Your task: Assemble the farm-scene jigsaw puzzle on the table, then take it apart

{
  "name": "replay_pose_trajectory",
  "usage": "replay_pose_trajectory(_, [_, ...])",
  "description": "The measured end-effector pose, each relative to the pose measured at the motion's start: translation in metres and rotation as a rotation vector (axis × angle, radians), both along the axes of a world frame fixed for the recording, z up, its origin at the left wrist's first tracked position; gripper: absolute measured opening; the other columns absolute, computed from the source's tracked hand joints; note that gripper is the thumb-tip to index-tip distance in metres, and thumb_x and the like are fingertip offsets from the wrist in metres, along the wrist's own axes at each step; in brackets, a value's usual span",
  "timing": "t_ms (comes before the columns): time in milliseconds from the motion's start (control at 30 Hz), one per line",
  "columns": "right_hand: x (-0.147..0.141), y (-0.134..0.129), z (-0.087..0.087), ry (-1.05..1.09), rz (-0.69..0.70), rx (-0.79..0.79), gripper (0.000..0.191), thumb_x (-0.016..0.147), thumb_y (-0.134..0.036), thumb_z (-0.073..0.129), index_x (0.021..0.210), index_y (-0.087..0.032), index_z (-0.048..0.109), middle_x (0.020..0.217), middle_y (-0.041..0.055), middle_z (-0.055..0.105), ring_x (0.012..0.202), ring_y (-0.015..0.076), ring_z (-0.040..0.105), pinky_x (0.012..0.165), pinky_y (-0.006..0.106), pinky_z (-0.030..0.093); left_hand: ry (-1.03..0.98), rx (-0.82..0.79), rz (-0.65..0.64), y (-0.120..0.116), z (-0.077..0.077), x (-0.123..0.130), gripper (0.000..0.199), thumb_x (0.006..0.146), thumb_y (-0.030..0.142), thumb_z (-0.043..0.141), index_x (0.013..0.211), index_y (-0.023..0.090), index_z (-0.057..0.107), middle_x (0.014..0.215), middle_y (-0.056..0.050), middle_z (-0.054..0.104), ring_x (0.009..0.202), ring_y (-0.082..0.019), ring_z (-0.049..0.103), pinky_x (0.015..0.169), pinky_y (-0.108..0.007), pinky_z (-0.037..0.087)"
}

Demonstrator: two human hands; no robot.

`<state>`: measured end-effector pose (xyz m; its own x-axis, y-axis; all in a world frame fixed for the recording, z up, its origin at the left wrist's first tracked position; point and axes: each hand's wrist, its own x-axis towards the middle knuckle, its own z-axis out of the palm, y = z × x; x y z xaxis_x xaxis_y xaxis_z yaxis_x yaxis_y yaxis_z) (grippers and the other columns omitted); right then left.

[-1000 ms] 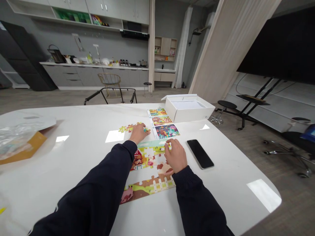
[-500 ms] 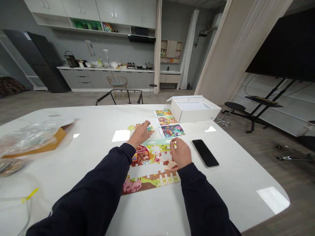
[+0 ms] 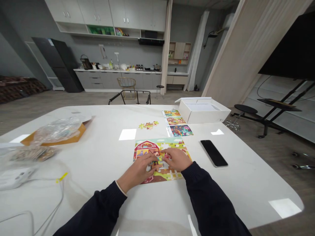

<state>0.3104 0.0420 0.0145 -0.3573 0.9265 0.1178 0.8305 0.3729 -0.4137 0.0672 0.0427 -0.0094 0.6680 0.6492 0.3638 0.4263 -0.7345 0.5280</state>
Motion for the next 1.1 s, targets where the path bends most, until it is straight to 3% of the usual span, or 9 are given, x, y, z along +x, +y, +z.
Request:
replay_pose_trajectory(267, [0.003,0.004,-0.008,-0.012,-0.027,-0.037,0.031,0.089,-0.024,0.065,0.118,-0.024,0.075,0.101,0.0048,0.076,0.09,0.0203,0.069,0.083,0.028,0.046,0.082,0.03,-0.052,0.001,-0.005,0.006,0.021,0.098,0.022,0.061,0.114,0.026,0.073,0.124,-0.007,0.068,0.122,-0.023,0.061,0.109,-0.04,0.051])
replay_pose_trajectory(600, [-0.001,0.005,-0.008,0.009,-0.034,-0.071,0.027,0.09,-0.025,0.064,0.114,-0.022,0.075,0.078,0.0011,0.071,0.073,0.0178,0.065,0.069,0.025,0.041,0.15,0.028,-0.07,-0.006,0.007,0.008,0.029,0.097,0.013,0.056,0.116,0.027,0.074,0.125,-0.005,0.07,0.12,-0.025,0.056,0.104,-0.041,0.051])
replay_pose_trajectory(833, [-0.001,0.004,-0.01,0.014,-0.043,-0.089,0.024,0.09,-0.025,0.065,0.112,-0.022,0.074,0.067,-0.0025,0.063,0.066,0.016,0.06,0.063,0.024,0.036,0.142,0.027,-0.059,-0.011,0.009,0.008,0.025,0.099,0.023,0.057,0.117,0.028,0.073,0.125,-0.005,0.07,0.12,-0.025,0.057,0.105,-0.043,0.05])
replay_pose_trajectory(967, [-0.001,0.004,-0.007,0.023,-0.043,-0.057,0.025,0.094,-0.03,0.063,0.116,-0.021,0.072,0.067,-0.0022,0.064,0.066,0.0163,0.061,0.063,0.024,0.035,-0.016,0.02,0.07,0.02,0.001,-0.005,0.025,0.097,0.028,0.059,0.12,0.027,0.07,0.13,-0.007,0.068,0.123,-0.025,0.058,0.11,-0.045,0.047])
replay_pose_trajectory(1100, [-0.001,0.004,-0.002,0.04,-0.078,0.042,0.027,0.099,-0.035,0.057,0.116,-0.02,0.071,0.065,-0.0012,0.064,0.064,0.0168,0.061,0.063,0.025,0.035,-0.06,-0.078,0.483,0.095,-0.01,-0.031,0.027,0.091,0.028,0.059,0.116,0.023,0.068,0.12,-0.007,0.07,0.111,-0.025,0.064,0.103,-0.043,0.051])
